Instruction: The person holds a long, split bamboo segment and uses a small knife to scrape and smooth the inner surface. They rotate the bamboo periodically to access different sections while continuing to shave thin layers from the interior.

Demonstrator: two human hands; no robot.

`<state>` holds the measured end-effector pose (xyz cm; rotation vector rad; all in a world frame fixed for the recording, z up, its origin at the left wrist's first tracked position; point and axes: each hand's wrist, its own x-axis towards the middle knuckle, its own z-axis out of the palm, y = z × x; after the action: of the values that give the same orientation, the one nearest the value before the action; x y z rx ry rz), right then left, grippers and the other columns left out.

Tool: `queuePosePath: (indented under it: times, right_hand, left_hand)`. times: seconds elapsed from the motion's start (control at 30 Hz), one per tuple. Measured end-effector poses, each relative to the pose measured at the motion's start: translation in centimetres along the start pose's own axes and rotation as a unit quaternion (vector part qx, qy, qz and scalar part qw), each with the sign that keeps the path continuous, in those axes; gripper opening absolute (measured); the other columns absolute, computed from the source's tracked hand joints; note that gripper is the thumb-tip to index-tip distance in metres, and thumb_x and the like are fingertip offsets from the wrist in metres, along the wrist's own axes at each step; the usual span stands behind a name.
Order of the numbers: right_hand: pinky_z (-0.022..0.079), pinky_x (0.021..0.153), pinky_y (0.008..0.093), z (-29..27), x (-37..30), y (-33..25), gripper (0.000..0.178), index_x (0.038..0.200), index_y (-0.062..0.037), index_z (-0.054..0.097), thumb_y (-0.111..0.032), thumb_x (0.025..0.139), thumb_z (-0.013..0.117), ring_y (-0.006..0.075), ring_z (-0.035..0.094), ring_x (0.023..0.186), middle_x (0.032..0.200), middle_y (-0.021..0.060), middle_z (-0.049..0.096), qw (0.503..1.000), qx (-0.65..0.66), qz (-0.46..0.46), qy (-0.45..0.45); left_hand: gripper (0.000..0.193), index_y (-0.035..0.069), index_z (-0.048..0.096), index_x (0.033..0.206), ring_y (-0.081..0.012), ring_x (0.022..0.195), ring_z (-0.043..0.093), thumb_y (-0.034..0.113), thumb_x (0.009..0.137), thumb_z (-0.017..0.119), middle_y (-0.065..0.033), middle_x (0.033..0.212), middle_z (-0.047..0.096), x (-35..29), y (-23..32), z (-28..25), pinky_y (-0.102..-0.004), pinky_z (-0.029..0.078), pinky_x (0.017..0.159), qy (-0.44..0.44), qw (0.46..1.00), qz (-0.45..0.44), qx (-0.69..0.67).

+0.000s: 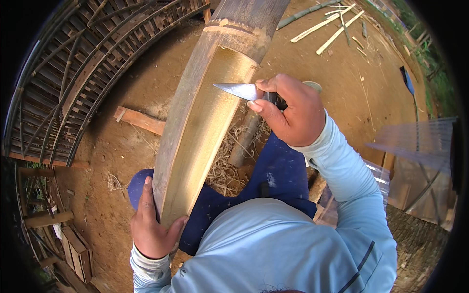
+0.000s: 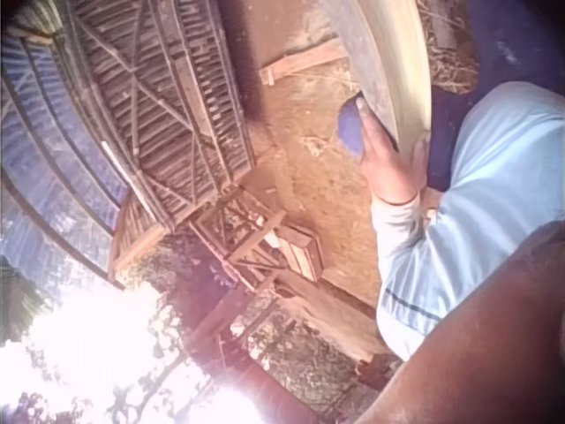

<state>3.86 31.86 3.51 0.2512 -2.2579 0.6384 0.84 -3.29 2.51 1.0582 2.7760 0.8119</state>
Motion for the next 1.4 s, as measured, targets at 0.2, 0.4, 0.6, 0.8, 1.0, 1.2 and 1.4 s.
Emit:
queuePosePath:
  times: [0.2, 0.4, 0.6, 0.8, 1.0, 1.2, 1.4]
  right_hand:
    - [0.048, 0.054, 0.0369, -1.3, 0.9, 0.8, 0.027, 0.092, -0.0030, 0.061, -0.026, 0.088, 0.073, 0.0319, 0.061, 0.062, 0.077, 0.0153, 0.062, 0.999, -0.030, 0.038, 0.012]
    - [0.052, 0.062, 0.0348, -0.5, -0.8, -1.5, 0.027, 0.100, 0.0027, 0.060, -0.018, 0.089, 0.073, 0.0315, 0.067, 0.070, 0.084, 0.0168, 0.066, 0.999, -0.027, 0.026, -0.035]
    - [0.052, 0.059, 0.0393, 1.6, -2.8, -1.8, 0.028, 0.099, -0.0024, 0.059, -0.026, 0.090, 0.070, 0.0347, 0.066, 0.071, 0.085, 0.0152, 0.065, 0.999, 0.033, 0.016, -0.001]
    - [0.051, 0.058, 0.0383, 1.5, -2.6, -1.9, 0.030, 0.102, -0.0011, 0.058, -0.027, 0.091, 0.070, 0.0345, 0.066, 0.070, 0.084, 0.0161, 0.065, 0.999, 0.036, 0.038, 0.012]
    - [0.051, 0.054, 0.0385, 1.9, -1.5, -2.5, 0.032, 0.101, -0.0012, 0.057, -0.027, 0.089, 0.072, 0.0343, 0.065, 0.065, 0.081, 0.0155, 0.064, 1.000, 0.022, 0.012, 0.017]
    - [0.052, 0.063, 0.0361, 1.6, -1.0, -3.0, 0.035, 0.102, 0.0032, 0.056, -0.020, 0.085, 0.076, 0.0347, 0.067, 0.074, 0.086, 0.0188, 0.063, 0.998, 0.017, 0.047, -0.047]
    - [0.053, 0.062, 0.0356, 1.5, -0.5, -3.0, 0.034, 0.097, 0.0026, 0.058, -0.021, 0.083, 0.078, 0.0337, 0.068, 0.071, 0.081, 0.0177, 0.064, 0.997, 0.023, 0.047, -0.048]
  left_hand:
    - [0.112, -0.005, 0.029, 0.150, -0.0426, 0.101, 0.067, 0.011, 0.057, 0.089, -0.0291, 0.122, 0.061, 0.2, 0.0, 0.0, -0.0420, 0.055, 0.084, 0.008, 1.000, 0.001, 0.010]
    - [0.113, -0.005, 0.029, 0.149, -0.0421, 0.103, 0.067, 0.013, 0.057, 0.091, -0.0283, 0.127, 0.059, -0.5, -0.4, 0.0, -0.0417, 0.055, 0.087, -0.006, 1.000, -0.019, -0.021]
    - [0.114, -0.003, 0.026, 0.151, -0.0403, 0.113, 0.062, 0.009, 0.057, 0.091, -0.0265, 0.135, 0.054, -0.5, -0.5, -0.1, -0.0410, 0.051, 0.094, -0.024, 0.999, -0.027, -0.034]
    - [0.118, -0.003, 0.021, 0.152, -0.0396, 0.126, 0.055, 0.005, 0.057, 0.090, -0.0259, 0.141, 0.049, -0.1, 0.0, -0.8, -0.0407, 0.045, 0.103, -0.049, 0.997, -0.046, -0.028]
    - [0.120, -0.004, 0.023, 0.151, -0.0417, 0.115, 0.062, 0.013, 0.054, 0.093, -0.0280, 0.132, 0.056, 0.1, -0.8, -0.8, -0.0426, 0.051, 0.095, -0.040, 0.999, -0.001, -0.022]
    - [0.130, -0.006, 0.023, 0.150, -0.0418, 0.111, 0.064, 0.020, 0.047, 0.097, -0.0280, 0.127, 0.060, 0.3, -0.7, -0.8, -0.0428, 0.052, 0.094, -0.033, 0.999, 0.010, 0.004]
    - [0.133, -0.006, 0.024, 0.150, -0.0428, 0.101, 0.068, 0.027, 0.045, 0.098, -0.0274, 0.120, 0.063, 0.3, -1.3, -0.8, -0.0436, 0.054, 0.088, -0.033, 0.999, 0.019, 0.031]
